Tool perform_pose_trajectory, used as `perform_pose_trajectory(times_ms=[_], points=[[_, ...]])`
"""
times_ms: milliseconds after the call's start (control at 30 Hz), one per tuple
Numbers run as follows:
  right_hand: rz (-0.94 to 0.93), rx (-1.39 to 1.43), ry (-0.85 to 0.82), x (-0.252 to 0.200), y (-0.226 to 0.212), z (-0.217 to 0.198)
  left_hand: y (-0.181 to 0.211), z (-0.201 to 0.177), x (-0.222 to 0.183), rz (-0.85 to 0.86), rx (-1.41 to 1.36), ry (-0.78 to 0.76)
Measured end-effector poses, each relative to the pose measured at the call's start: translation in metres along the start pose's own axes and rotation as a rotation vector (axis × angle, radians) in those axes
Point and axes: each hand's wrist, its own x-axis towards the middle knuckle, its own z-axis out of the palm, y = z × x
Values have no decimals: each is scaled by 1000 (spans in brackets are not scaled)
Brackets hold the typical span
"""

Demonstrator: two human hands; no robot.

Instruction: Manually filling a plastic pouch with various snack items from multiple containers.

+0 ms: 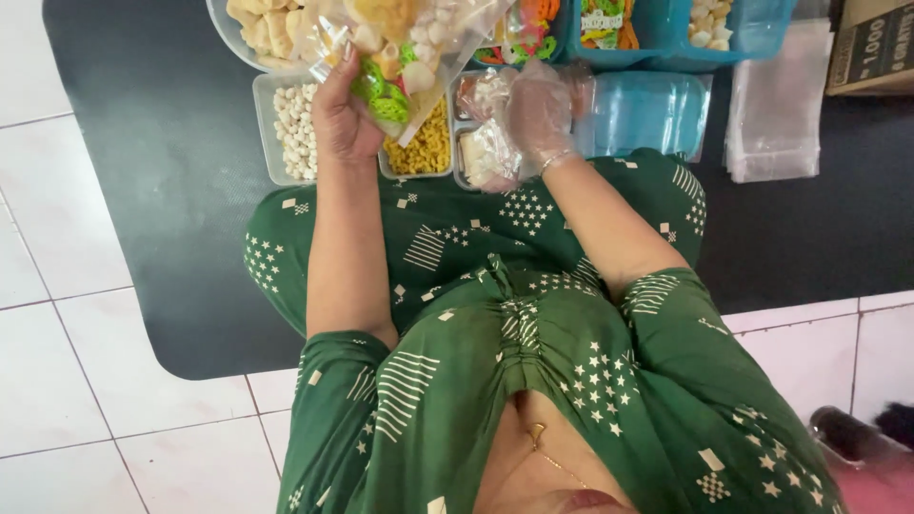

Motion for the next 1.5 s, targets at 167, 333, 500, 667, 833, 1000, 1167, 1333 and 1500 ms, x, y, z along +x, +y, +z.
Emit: perform_pose_trajectory(times_ms=[167, 333, 500, 667, 833, 1000, 1167, 1333, 1500], points=[[76, 132, 128, -2, -1, -16, 1, 8, 1, 9, 15, 60], [112, 296, 219, -3, 9, -22, 1, 10, 3, 5, 2, 81], [774, 1406, -253, 9, 2, -113, 4, 6, -1, 10, 1, 87], [805, 1785, -293, -2, 27, -116, 4, 10, -3, 1, 17, 79], [772, 1763, -435, -13, 38, -96, 3, 8, -6, 27, 48, 90], [750, 1670, -343, -13, 48, -118, 9, 7, -9, -9, 12, 62], [713, 1433, -249, -29, 109, -110, 12, 8, -10, 9, 32, 41], [675, 1182, -182, -51, 133, -108, 11, 11, -9, 13, 55, 45], [609, 1044, -241, -57, 129, -81, 8, 9, -10, -19, 41, 3]])
